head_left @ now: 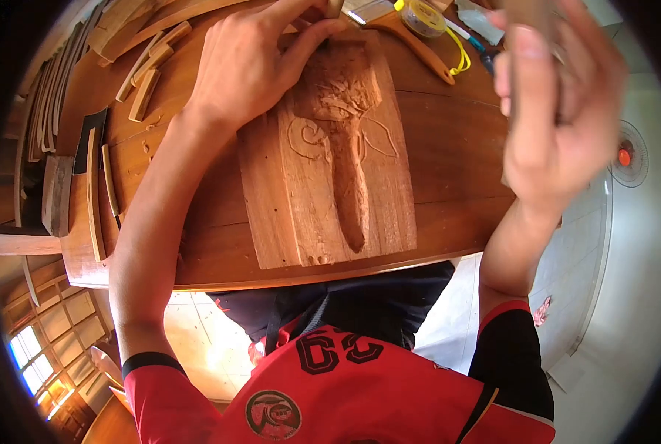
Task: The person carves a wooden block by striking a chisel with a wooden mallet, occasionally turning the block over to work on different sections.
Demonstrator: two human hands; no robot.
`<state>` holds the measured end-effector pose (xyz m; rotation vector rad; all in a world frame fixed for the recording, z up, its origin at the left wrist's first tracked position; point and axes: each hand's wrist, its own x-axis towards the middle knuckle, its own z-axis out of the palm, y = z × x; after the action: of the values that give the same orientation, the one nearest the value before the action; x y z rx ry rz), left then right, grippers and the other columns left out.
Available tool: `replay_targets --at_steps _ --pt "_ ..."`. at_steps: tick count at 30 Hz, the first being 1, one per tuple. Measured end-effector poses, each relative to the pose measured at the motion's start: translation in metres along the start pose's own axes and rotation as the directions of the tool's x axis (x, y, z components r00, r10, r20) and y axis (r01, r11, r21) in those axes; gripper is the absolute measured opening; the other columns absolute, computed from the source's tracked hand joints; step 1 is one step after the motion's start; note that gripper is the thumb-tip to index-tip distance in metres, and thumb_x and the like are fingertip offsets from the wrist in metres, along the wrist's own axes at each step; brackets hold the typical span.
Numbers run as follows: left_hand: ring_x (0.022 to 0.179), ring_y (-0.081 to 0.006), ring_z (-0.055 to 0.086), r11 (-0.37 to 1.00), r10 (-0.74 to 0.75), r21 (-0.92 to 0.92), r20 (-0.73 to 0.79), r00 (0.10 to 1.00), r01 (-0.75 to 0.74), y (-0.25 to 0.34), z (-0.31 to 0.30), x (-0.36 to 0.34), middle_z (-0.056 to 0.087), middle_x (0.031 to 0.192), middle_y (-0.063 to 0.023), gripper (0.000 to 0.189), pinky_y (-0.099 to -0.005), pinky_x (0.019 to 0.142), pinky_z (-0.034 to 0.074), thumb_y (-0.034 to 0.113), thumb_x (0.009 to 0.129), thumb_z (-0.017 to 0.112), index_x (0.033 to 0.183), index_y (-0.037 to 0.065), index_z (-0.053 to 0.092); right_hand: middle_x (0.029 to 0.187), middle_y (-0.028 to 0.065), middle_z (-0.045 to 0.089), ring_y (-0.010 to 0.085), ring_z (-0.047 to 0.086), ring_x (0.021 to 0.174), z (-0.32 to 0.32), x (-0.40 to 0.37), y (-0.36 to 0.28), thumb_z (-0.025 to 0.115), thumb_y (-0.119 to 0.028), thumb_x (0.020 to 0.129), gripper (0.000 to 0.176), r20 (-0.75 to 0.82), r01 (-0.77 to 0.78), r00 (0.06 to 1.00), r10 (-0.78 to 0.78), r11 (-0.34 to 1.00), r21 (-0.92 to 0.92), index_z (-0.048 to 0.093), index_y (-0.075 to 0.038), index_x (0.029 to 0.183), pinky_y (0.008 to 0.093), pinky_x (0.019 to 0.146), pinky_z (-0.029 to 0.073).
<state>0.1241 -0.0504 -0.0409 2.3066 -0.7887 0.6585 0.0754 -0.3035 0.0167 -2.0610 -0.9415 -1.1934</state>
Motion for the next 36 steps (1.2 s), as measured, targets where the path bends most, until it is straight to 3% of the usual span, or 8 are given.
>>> replay_targets --at_steps 4,9,16,19,21,27,32,36 --pt "0.091 -0.0293 0.076 0.98 -0.081 -0.175 0.061 0.995 0.09 -0.006 -0.001 0.002 0.076 0.107 -0.0153 0.02 -0.0377 0.076 0.062 0.017 0.102 0.065 0.118 0.004 0.066 0.115 0.0158 0.072 0.024 0.071 0.108 -0.005 -0.001 -0.003 0.066 0.001 0.094 0.041 0.25 -0.138 0.959 0.135 0.99 -0.007 0.062 0.003 0.135 0.0342 0.095 0.054" --pt "0.104 -0.01 0.063 0.774 -0.217 -0.545 0.248 0.944 0.322 -0.02 -0.006 -0.007 0.071 0.106 -0.0064 0.026 -0.0277 0.099 0.048 0.019 0.11 0.056 0.117 -0.005 0.062 0.127 0.0184 0.067 0.0234 0.066 0.117 0.0 -0.005 0.002 0.064 0.0 0.096 0.039 0.169 -0.309 0.943 0.286 0.942 0.128 0.06 0.003 0.135 0.0355 0.1 0.051" --pt "0.106 -0.0174 0.072 0.928 -0.148 -0.329 0.1 0.984 0.173 -0.004 -0.019 -0.005 0.078 0.102 -0.0119 0.022 -0.0308 0.095 0.052 0.019 0.103 0.066 0.109 -0.002 0.068 0.128 0.0195 0.069 0.0278 0.068 0.119 0.001 -0.004 -0.005 0.064 -0.004 0.098 0.039 0.295 -0.373 0.896 0.332 0.923 0.097 0.061 0.0 0.136 0.0352 0.102 0.05" --pt "0.095 -0.0364 0.07 0.982 -0.014 -0.187 0.126 0.992 0.037 0.003 -0.022 -0.009 0.076 0.098 -0.0163 0.017 -0.0426 0.084 0.052 0.017 0.101 0.064 0.106 0.001 0.063 0.132 0.0223 0.067 0.0304 0.066 0.123 0.0 -0.003 -0.008 0.067 -0.008 0.097 0.043 0.341 -0.383 0.876 0.341 0.921 0.065 0.059 0.002 0.137 0.0364 0.104 0.049" --pt "0.087 -0.0439 0.065 0.992 0.082 -0.11 0.165 0.983 -0.065 0.01 -0.028 -0.009 0.074 0.095 -0.0175 0.013 -0.0496 0.077 0.048 0.014 0.101 0.061 0.104 0.001 0.058 0.112 0.0119 0.074 0.0157 0.065 0.073 0.003 -0.013 -0.007 0.071 -0.012 0.097 0.034 0.345 -0.517 0.82 0.456 0.849 0.109 0.067 -0.007 0.131 0.0294 0.073 0.054" --pt "0.086 -0.0447 0.064 0.992 0.079 -0.121 0.272 0.959 -0.047 0.023 -0.047 -0.014 0.07 0.091 -0.0204 0.013 -0.0482 0.072 0.049 0.01 0.101 0.059 0.106 -0.002 0.059 0.124 0.008 0.072 0.0168 0.068 0.096 0.0 -0.012 -0.007 0.065 -0.008 0.1 0.038 0.356 -0.469 0.836 0.418 0.881 0.067 0.064 -0.009 0.137 0.0294 0.089 0.053" --pt "0.062 -0.0304 0.061 0.96 0.26 -0.15 0.17 0.951 -0.236 0.016 -0.029 -0.022 0.074 0.115 -0.0188 0.026 -0.0401 0.058 0.048 0.004 0.105 0.051 0.13 -0.005 0.054 0.128 0.0106 0.071 0.0251 0.07 0.11 0.001 -0.014 -0.003 0.065 -0.008 0.099 0.037 0.348 -0.405 0.868 0.355 0.911 0.081 0.064 -0.007 0.137 0.0346 0.1 0.051" --pt "0.074 -0.0348 0.063 0.975 0.022 -0.215 0.33 0.944 0.052 0.038 -0.038 -0.015 0.069 0.095 -0.0193 0.02 -0.0428 0.066 0.049 0.009 0.104 0.053 0.119 -0.003 0.059 0.129 0.0115 0.071 0.0272 0.069 0.114 0.002 -0.016 -0.004 0.064 -0.008 0.099 0.037 0.353 -0.388 0.874 0.334 0.917 0.095 0.063 -0.005 0.136 0.0354 0.102 0.05"
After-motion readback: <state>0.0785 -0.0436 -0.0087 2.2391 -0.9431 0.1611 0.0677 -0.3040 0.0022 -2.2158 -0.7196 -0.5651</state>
